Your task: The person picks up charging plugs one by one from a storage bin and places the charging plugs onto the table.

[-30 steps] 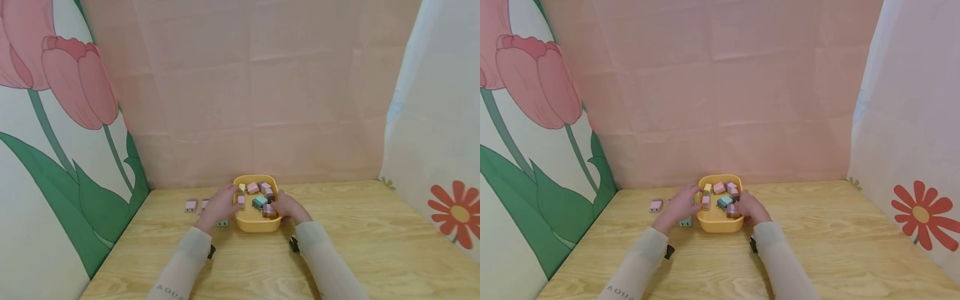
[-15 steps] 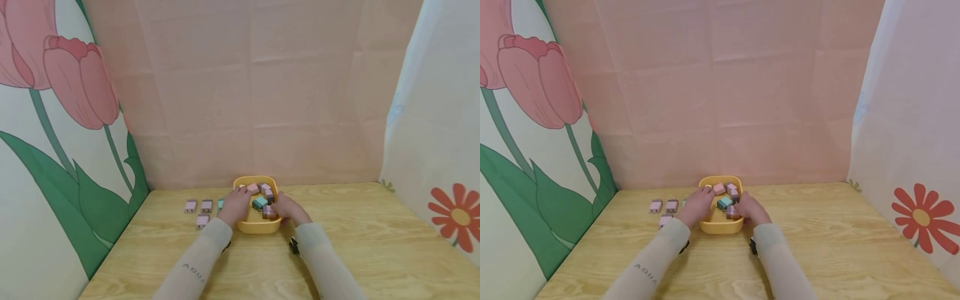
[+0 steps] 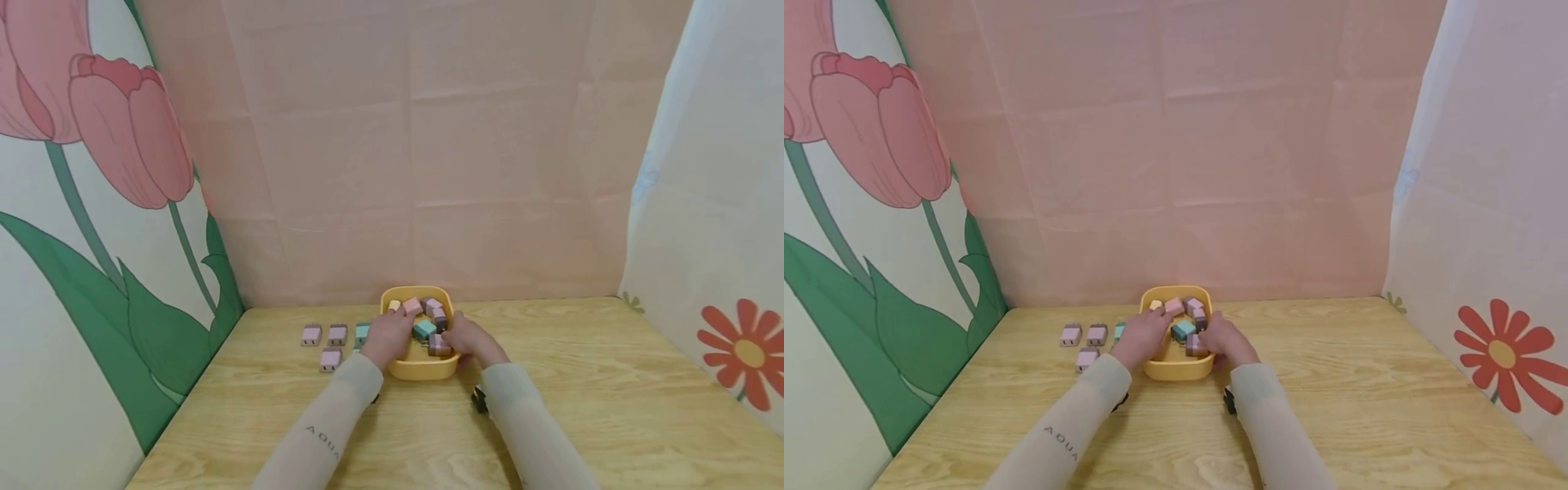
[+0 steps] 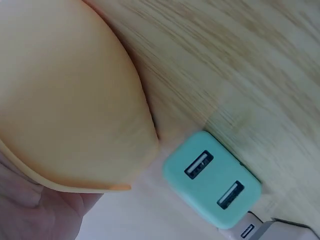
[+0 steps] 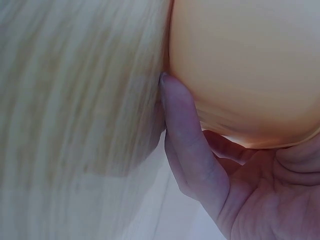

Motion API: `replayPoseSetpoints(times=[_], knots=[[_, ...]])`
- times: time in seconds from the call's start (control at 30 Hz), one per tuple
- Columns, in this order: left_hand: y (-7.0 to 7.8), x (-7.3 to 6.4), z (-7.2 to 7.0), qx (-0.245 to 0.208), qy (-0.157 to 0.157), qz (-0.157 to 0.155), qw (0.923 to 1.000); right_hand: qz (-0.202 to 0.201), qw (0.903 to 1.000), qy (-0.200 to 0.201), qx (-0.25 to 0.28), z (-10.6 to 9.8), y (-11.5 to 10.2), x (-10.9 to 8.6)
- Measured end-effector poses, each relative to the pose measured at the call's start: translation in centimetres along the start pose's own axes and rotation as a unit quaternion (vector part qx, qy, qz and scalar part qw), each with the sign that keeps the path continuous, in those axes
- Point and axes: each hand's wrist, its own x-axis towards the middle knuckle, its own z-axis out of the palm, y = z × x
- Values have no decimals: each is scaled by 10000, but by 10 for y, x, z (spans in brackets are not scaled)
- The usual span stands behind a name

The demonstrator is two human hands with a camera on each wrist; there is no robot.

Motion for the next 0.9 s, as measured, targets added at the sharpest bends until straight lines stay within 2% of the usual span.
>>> replayPoseSetpoints(times=[0.37,0.9], knots=[[3,3,2,-210,-199,-185,9994,23,10000,-8,-47,0,-1,-1],[5,0,2,-126,40,-253,9996,-22,10000,-10,27,1,0,1]])
